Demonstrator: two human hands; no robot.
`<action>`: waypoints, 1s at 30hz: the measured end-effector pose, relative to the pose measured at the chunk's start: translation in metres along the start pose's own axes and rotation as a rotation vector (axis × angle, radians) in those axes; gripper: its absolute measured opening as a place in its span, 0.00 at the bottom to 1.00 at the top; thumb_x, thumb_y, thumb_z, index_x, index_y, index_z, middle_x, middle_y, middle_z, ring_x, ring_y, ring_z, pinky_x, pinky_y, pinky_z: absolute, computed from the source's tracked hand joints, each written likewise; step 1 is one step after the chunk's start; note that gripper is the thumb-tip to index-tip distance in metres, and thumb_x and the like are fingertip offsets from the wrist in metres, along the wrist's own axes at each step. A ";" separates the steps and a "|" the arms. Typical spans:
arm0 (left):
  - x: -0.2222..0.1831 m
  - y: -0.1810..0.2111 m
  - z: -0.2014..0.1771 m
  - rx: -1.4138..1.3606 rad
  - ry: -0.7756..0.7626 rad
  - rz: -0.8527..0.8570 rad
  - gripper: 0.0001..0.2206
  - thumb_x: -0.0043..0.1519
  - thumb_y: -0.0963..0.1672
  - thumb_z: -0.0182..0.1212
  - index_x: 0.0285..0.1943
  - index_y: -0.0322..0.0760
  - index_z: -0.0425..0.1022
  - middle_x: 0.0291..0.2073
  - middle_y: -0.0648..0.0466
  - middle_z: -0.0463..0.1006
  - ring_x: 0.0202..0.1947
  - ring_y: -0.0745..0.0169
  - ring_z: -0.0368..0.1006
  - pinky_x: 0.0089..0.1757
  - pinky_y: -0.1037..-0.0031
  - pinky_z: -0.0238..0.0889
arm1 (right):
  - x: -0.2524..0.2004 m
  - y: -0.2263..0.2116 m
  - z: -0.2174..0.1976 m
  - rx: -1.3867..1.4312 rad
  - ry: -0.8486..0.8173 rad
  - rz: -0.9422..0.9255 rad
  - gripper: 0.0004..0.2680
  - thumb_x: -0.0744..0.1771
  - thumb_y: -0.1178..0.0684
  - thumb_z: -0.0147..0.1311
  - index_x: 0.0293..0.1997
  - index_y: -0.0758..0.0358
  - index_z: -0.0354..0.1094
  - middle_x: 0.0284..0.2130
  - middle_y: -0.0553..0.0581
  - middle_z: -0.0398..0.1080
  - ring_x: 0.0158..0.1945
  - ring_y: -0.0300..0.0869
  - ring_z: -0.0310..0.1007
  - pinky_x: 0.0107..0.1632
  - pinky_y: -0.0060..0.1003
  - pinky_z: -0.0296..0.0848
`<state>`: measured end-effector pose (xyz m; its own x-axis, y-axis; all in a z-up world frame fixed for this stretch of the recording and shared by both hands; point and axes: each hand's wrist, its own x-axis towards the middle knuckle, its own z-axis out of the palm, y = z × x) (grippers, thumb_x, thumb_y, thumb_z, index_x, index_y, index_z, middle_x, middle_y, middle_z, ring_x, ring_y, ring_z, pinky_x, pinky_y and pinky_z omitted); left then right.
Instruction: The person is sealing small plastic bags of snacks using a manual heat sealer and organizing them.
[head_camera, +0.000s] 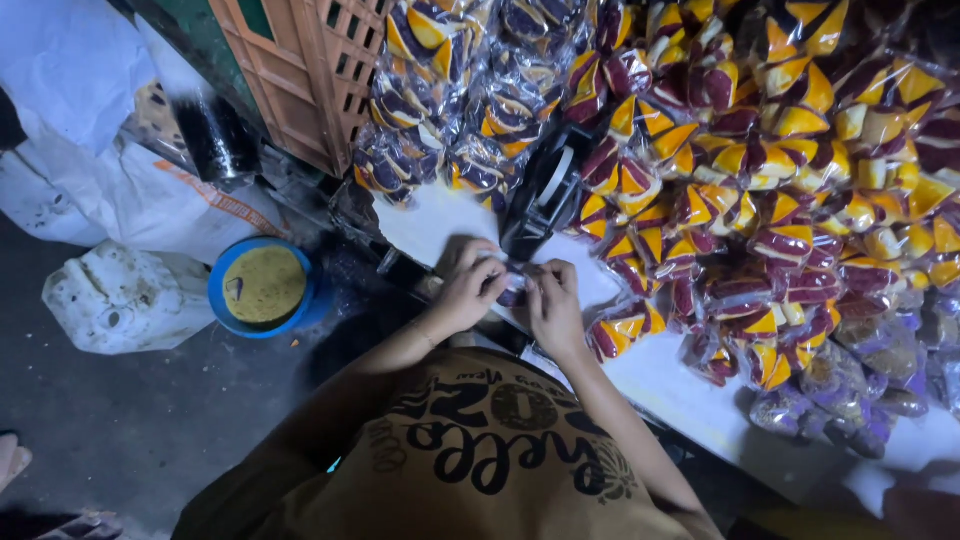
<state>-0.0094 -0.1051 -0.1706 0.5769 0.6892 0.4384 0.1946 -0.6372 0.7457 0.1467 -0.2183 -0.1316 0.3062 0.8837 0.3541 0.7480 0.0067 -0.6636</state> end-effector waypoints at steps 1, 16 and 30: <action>-0.004 -0.004 0.012 -0.002 -0.005 -0.004 0.09 0.65 0.50 0.61 0.40 0.45 0.75 0.52 0.55 0.70 0.50 0.49 0.70 0.52 0.62 0.62 | -0.005 0.007 0.009 0.000 -0.002 0.006 0.06 0.70 0.55 0.50 0.38 0.64 0.68 0.43 0.62 0.64 0.46 0.60 0.72 0.47 0.49 0.74; 0.004 0.007 0.016 -0.166 0.156 -0.314 0.14 0.54 0.43 0.68 0.47 0.50 0.72 0.30 0.59 0.79 0.38 0.52 0.78 0.43 0.65 0.70 | 0.081 -0.021 -0.010 0.382 0.196 0.357 0.06 0.63 0.61 0.64 0.26 0.67 0.70 0.26 0.61 0.72 0.35 0.44 0.72 0.35 0.37 0.69; 0.049 0.066 -0.030 -0.159 0.155 0.149 0.05 0.55 0.39 0.63 0.35 0.46 0.75 0.27 0.56 0.77 0.33 0.48 0.77 0.40 0.65 0.70 | 0.054 -0.057 -0.028 0.353 0.012 0.445 0.06 0.64 0.59 0.56 0.33 0.74 0.69 0.33 0.62 0.60 0.40 0.47 0.63 0.43 0.41 0.66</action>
<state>0.0080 -0.1037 -0.0849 0.4595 0.6437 0.6119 -0.0178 -0.6822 0.7310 0.1372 -0.1840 -0.0555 0.5553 0.8317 -0.0035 0.3037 -0.2066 -0.9301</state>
